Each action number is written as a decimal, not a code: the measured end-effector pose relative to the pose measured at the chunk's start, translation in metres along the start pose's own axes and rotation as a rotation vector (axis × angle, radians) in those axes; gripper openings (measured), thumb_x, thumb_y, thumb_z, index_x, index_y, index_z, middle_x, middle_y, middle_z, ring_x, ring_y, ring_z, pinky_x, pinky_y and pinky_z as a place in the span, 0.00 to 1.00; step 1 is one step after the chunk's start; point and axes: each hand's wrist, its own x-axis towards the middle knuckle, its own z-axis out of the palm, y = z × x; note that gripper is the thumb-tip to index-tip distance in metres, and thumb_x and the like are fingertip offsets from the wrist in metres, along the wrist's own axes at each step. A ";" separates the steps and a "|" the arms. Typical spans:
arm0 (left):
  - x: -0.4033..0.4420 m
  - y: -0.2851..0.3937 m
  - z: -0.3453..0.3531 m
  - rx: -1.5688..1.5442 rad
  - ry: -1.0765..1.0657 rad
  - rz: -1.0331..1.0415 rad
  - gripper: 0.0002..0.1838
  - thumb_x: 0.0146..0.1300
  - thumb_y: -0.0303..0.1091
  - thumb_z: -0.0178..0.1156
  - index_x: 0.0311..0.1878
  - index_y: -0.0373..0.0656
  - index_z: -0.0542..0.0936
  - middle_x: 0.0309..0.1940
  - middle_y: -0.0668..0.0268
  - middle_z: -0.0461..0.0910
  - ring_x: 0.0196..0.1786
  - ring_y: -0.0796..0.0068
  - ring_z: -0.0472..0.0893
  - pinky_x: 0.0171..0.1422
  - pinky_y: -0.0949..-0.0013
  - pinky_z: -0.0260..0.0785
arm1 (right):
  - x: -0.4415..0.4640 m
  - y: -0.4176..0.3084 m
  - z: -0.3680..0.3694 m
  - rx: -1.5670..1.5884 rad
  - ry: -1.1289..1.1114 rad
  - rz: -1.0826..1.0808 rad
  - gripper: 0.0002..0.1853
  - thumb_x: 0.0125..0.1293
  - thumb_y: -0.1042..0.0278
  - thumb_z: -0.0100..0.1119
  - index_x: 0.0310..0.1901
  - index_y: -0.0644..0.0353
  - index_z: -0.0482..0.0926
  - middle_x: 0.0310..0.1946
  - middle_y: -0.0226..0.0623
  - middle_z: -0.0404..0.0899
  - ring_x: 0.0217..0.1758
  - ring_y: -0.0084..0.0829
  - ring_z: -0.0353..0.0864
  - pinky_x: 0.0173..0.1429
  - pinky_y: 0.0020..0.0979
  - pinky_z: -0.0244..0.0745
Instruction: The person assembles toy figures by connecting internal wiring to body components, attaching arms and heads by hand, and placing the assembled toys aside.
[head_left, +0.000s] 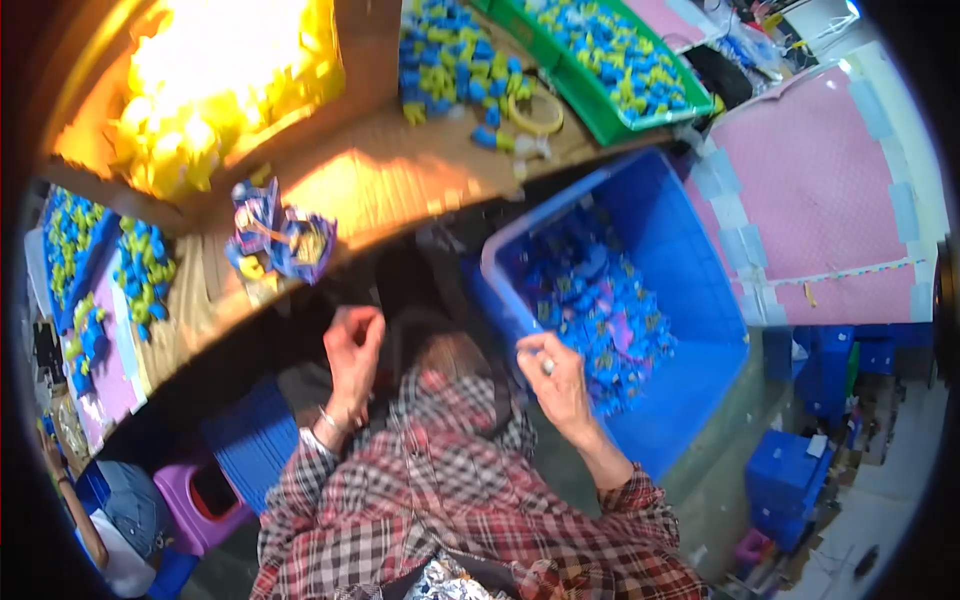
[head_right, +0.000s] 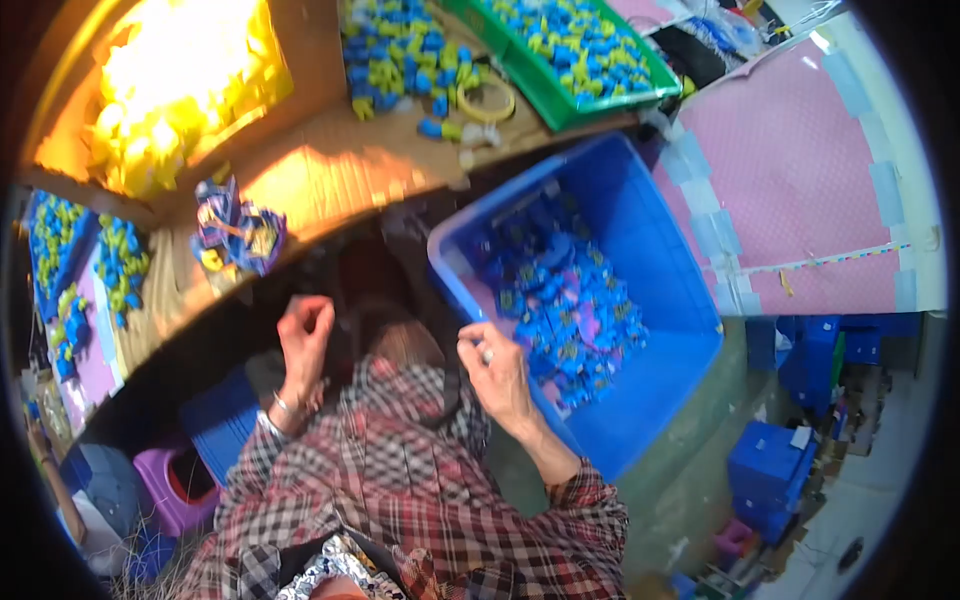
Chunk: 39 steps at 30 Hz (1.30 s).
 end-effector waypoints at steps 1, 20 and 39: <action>-0.001 -0.004 0.001 -0.022 -0.006 -0.050 0.04 0.67 0.24 0.66 0.42 0.34 0.83 0.34 0.70 0.79 0.36 0.82 0.80 0.41 0.75 0.74 | 0.008 0.000 0.004 0.228 -0.090 0.124 0.08 0.70 0.70 0.64 0.48 0.61 0.82 0.27 0.32 0.82 0.26 0.27 0.80 0.28 0.33 0.70; -0.010 -0.094 -0.028 0.123 -0.048 -0.496 0.11 0.66 0.29 0.68 0.43 0.28 0.87 0.29 0.62 0.86 0.30 0.77 0.83 0.35 0.72 0.75 | 0.297 -0.132 -0.007 0.505 -0.316 -0.135 0.11 0.66 0.66 0.70 0.43 0.65 0.84 0.22 0.29 0.80 0.18 0.17 0.75 0.20 0.23 0.64; -0.024 -0.290 0.018 0.332 -0.438 0.167 0.06 0.61 0.30 0.65 0.36 0.40 0.87 0.30 0.56 0.86 0.32 0.58 0.85 0.41 0.57 0.76 | 0.362 -0.160 0.022 0.213 -0.105 -0.552 0.10 0.68 0.67 0.66 0.43 0.65 0.86 0.29 0.32 0.86 0.29 0.19 0.81 0.32 0.26 0.74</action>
